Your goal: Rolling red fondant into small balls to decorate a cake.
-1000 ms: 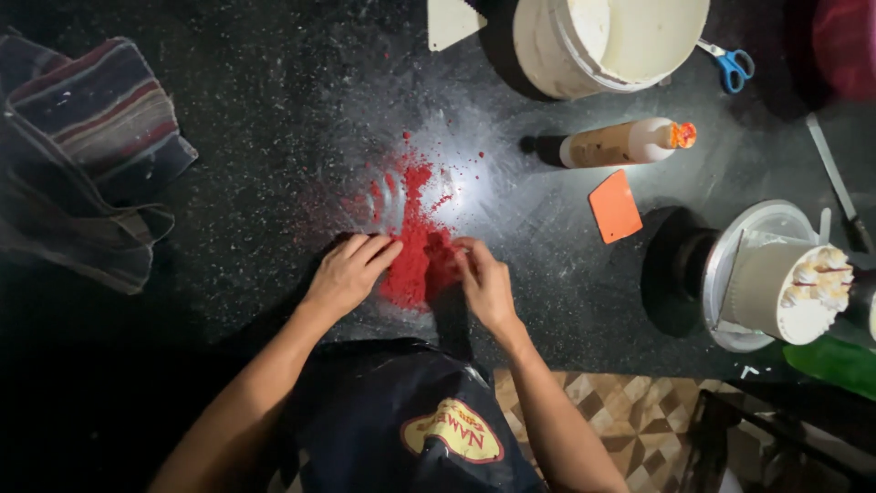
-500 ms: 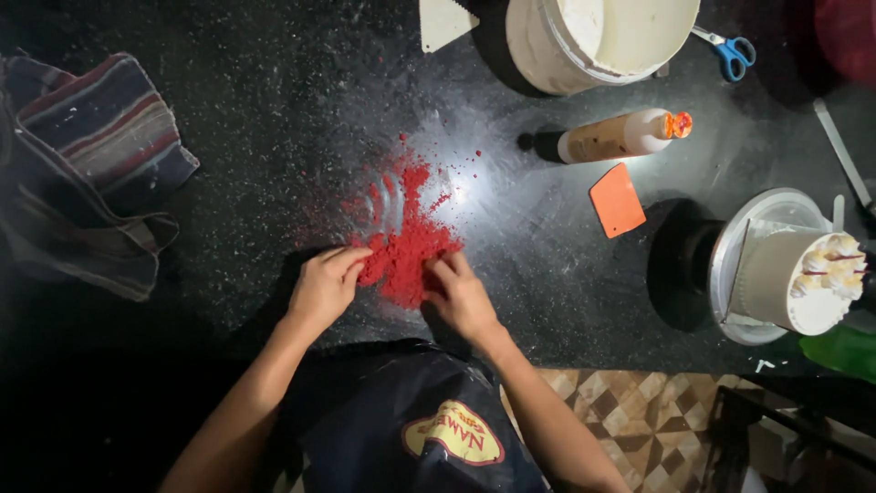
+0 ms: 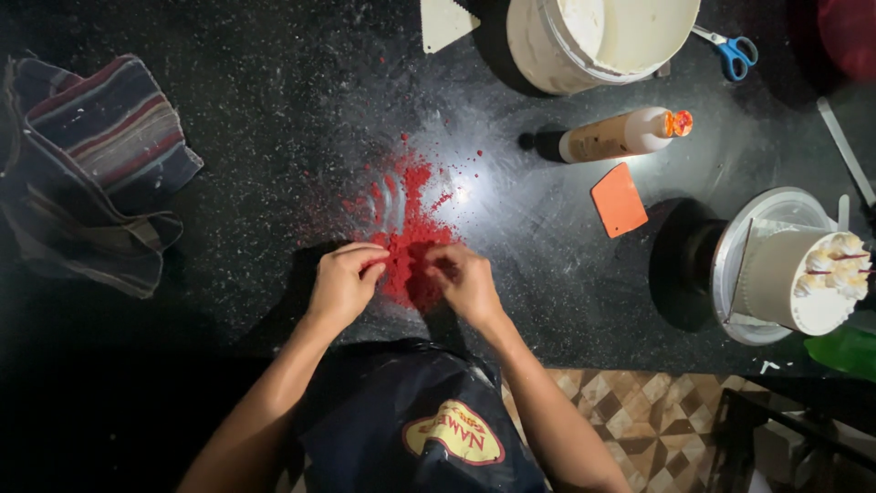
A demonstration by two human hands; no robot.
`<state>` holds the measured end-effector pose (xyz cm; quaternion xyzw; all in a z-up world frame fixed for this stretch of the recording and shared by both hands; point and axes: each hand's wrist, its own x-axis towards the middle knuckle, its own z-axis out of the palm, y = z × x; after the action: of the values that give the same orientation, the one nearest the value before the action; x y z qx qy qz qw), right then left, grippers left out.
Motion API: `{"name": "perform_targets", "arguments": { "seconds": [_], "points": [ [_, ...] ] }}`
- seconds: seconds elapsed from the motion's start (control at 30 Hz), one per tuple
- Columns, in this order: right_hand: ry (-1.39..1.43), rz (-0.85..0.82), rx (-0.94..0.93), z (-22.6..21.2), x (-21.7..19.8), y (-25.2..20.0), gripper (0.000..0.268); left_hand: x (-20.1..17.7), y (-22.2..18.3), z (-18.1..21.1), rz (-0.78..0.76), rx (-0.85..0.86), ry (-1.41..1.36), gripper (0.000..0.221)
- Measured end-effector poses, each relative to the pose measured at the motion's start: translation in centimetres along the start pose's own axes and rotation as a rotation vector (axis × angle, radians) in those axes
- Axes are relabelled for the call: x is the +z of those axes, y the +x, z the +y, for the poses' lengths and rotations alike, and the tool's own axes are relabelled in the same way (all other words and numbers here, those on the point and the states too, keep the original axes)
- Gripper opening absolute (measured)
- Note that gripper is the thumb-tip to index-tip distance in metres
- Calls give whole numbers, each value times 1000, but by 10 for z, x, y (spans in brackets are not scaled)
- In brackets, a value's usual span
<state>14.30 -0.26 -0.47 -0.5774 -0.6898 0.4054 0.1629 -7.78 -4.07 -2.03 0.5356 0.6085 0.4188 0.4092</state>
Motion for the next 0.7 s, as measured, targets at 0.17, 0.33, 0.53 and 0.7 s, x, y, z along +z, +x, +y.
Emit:
{"name": "perform_targets", "arguments": {
  "seconds": [0.17,0.33,0.53,0.7],
  "points": [
    [30,-20,6,9,2,-3,31,1,1,2,-15,-17,101,15],
    [-93,-37,91,-3,-2,0,20,0,4,12,-47,-43,186,15],
    [-89,-16,194,-1,4,2,32,0,6,14,-55,0,122,20],
    [21,-41,-137,1,3,4,26,-2,0,8,-229,35,152,31]
  ]
}}
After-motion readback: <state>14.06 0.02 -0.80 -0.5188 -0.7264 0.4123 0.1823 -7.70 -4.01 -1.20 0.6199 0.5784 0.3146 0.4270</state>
